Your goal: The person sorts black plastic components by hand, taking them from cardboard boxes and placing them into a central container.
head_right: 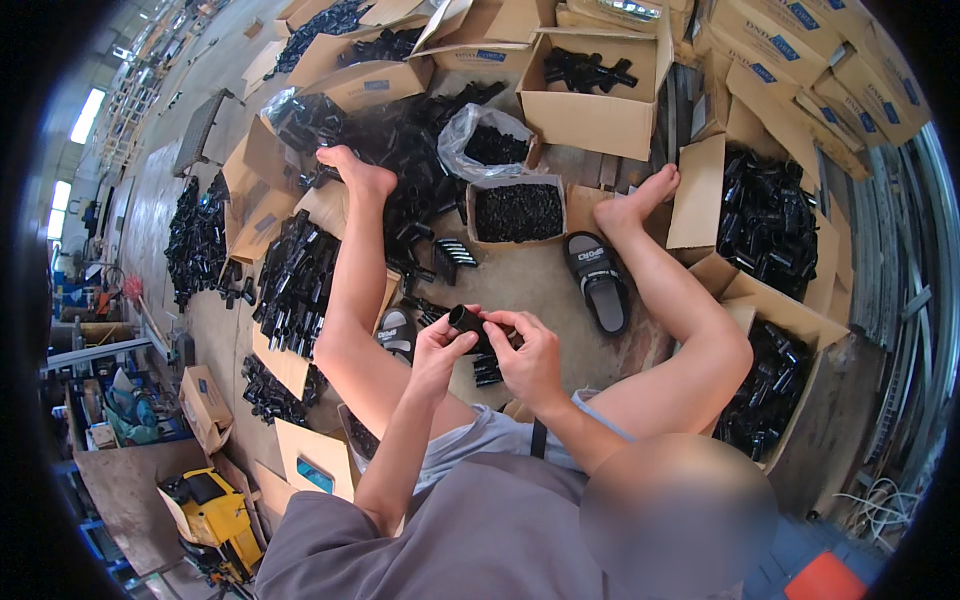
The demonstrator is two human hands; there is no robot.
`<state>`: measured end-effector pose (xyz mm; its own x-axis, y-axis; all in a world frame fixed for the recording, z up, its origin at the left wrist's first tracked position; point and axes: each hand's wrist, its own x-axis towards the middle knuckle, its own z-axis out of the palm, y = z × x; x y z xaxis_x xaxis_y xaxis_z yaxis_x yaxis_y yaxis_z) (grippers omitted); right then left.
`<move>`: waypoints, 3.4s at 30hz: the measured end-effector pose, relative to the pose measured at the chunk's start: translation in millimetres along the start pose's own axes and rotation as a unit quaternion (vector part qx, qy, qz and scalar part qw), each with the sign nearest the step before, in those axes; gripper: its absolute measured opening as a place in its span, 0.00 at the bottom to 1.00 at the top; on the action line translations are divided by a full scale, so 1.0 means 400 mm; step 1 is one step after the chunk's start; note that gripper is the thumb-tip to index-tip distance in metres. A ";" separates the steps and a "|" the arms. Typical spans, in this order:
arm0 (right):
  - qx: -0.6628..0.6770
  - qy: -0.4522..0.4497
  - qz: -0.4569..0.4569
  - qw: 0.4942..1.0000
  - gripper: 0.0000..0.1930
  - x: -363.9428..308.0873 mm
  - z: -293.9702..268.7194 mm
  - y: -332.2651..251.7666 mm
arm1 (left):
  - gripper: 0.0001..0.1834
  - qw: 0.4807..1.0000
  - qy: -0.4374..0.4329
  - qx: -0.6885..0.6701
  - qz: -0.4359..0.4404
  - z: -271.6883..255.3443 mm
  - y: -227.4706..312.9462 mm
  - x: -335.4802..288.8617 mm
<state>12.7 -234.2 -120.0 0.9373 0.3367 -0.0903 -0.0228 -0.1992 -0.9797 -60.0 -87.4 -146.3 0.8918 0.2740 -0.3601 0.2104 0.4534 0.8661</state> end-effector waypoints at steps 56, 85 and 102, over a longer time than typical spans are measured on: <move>-0.467 -0.092 0.100 0.874 0.10 0.632 0.198 0.453 | 0.17 0.900 0.187 -0.372 -0.129 -0.150 -0.181 0.090; -0.117 -0.067 0.017 0.991 0.14 0.104 0.063 0.079 | 0.14 0.957 0.252 -0.036 0.141 0.061 -0.176 0.064; -0.121 -0.060 0.006 0.991 0.13 0.091 0.068 0.104 | 0.14 0.959 0.251 -0.006 0.132 0.062 -0.174 0.059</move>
<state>36.6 -205.1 -168.7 0.8890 0.4374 -0.1357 0.0648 -0.4134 -0.9082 -43.8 -133.7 -206.6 0.6069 0.7535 -0.2527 -0.0037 0.3206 0.9472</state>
